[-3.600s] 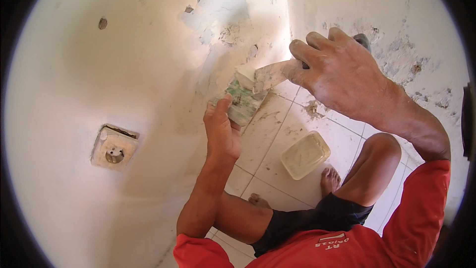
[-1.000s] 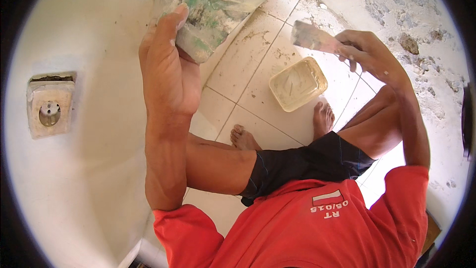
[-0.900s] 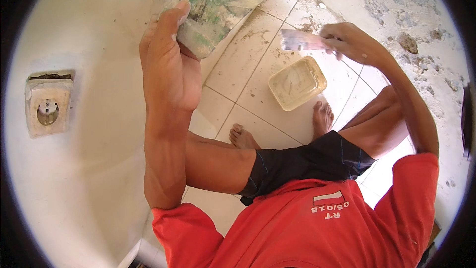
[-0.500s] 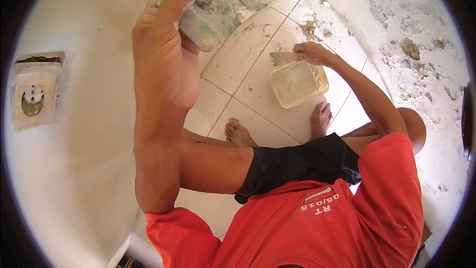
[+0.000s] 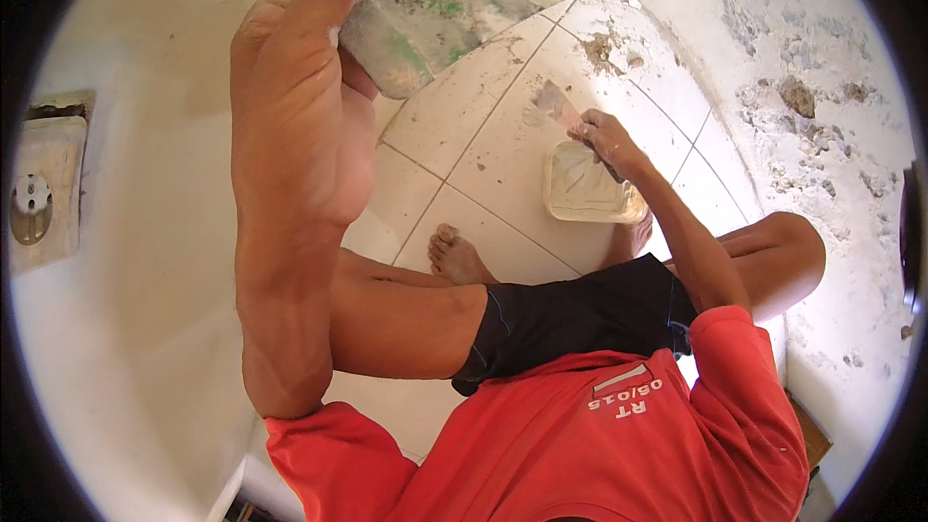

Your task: The person applies putty to holes and damaged areas on a wall using a putty knife and a flat scraper, taking the material from a small plastic container.

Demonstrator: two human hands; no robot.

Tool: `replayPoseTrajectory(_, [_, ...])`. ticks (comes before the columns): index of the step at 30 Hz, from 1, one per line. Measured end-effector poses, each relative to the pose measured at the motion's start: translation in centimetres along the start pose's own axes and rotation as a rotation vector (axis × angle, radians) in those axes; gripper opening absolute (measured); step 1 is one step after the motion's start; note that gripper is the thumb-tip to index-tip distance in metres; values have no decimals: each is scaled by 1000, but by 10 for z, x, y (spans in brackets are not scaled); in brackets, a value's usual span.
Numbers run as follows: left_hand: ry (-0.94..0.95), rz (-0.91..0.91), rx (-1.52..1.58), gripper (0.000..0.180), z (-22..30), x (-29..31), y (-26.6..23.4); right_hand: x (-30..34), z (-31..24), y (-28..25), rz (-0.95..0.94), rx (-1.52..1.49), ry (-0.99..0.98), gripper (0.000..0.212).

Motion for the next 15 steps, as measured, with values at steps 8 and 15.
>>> replayPoseTrajectory(8, [-70,-17,-149,25,-17,-4,-4,31,21,-13,3,-205,165,24])
replayPoseTrajectory(15, [-184,-128,-264,27,-35,-10,-7,-6,11,-36,-86,115,158,22])
Point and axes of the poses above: each hand's wrist, its own x-axis away from the middle knuckle, its own y-axis out of the palm, z = x × y, the point moved 7 cm from there along -x, towards the middle knuckle, and after that the axes turned 10 degrees about -x, right-handed, at the moved point
